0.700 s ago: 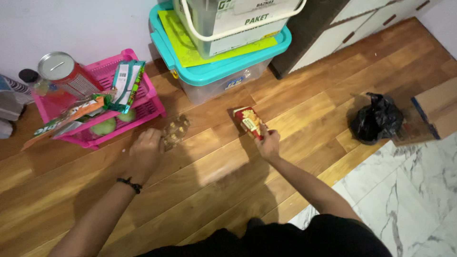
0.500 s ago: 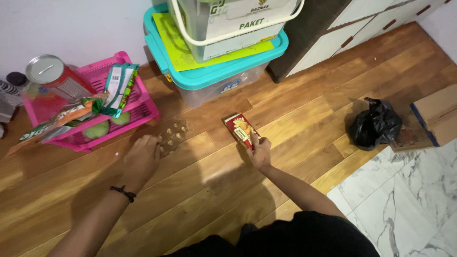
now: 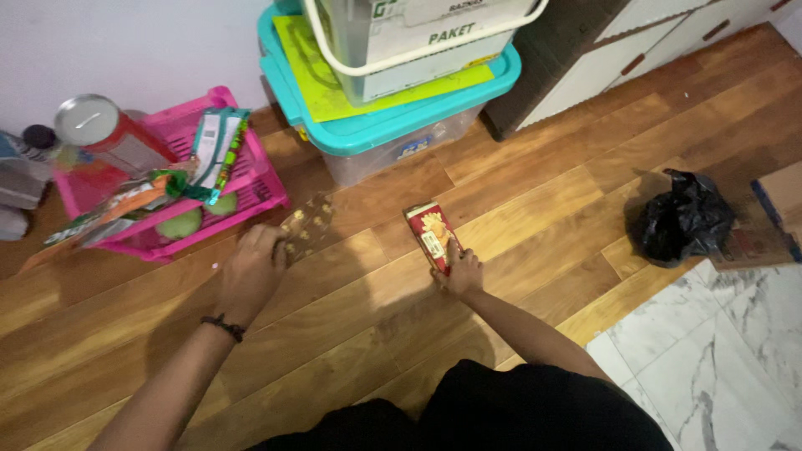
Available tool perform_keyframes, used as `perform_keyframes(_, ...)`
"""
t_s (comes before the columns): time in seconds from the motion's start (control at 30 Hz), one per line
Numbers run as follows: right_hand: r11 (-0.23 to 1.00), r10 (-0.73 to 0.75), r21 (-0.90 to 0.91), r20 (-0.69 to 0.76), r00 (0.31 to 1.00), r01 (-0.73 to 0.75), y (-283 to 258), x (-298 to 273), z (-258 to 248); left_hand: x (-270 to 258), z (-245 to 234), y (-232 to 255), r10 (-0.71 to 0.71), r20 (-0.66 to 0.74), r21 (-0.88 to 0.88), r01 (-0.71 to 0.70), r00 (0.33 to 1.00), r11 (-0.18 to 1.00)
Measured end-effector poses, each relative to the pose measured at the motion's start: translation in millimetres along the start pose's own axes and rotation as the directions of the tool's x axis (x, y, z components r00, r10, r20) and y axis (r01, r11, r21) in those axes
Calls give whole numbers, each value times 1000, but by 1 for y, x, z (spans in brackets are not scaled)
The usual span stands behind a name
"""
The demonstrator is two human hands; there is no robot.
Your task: The person removes various items from a pink plastic basket, including snacks, a can, a bottle, and mangoes, placing them on the floor. Then the person disassembles the pink basket by removing its side panels and handle pieces.
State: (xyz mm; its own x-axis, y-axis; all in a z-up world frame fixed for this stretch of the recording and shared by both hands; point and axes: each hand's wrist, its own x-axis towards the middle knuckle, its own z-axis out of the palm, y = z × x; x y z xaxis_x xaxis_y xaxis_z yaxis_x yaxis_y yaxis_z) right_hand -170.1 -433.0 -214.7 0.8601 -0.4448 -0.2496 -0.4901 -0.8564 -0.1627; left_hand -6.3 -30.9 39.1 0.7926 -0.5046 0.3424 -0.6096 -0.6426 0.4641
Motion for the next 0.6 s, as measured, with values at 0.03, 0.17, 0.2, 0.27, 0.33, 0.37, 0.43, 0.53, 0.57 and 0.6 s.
perform_keyframes(0.03,1000,-8,-6,-18,1000,8,1,0,-4,1,-1,2,15,-27,-11,-15,1000,1000)
perform_keyframes(0.17,987,-36,146,-223,974,70,-21,12,-39,8,-8,4,76,-139,-67,-86,987,994)
perform_keyframes(0.2,970,-28,222,-302,953,99,-32,19,-56,10,-11,3,89,-167,-86,-104,982,991)
perform_keyframes(0.27,829,-110,425,-513,851,363,-63,37,-100,15,-17,1,30,-106,-59,-36,994,998)
perform_keyframes(0.33,666,-142,613,-454,879,424,-100,47,-150,18,-24,2,28,-75,-35,-31,997,999)
perform_keyframes(0.37,575,-258,659,-415,872,484,-115,44,-175,20,-27,4,58,-74,-24,-60,996,998)
perform_keyframes(0.43,467,-450,706,-329,830,533,-146,30,-210,20,-32,9,104,-69,-20,-106,992,994)
perform_keyframes(0.53,422,-609,787,-121,784,450,-182,6,-233,17,-32,21,143,-79,-44,-147,987,988)
perform_keyframes(0.57,391,-633,852,-26,774,349,-191,0,-232,17,-30,24,149,-94,-49,-154,984,987)
perform_keyframes(0.6,361,-659,901,64,750,241,-200,-3,-230,16,-29,25,156,-109,-53,-163,982,985)
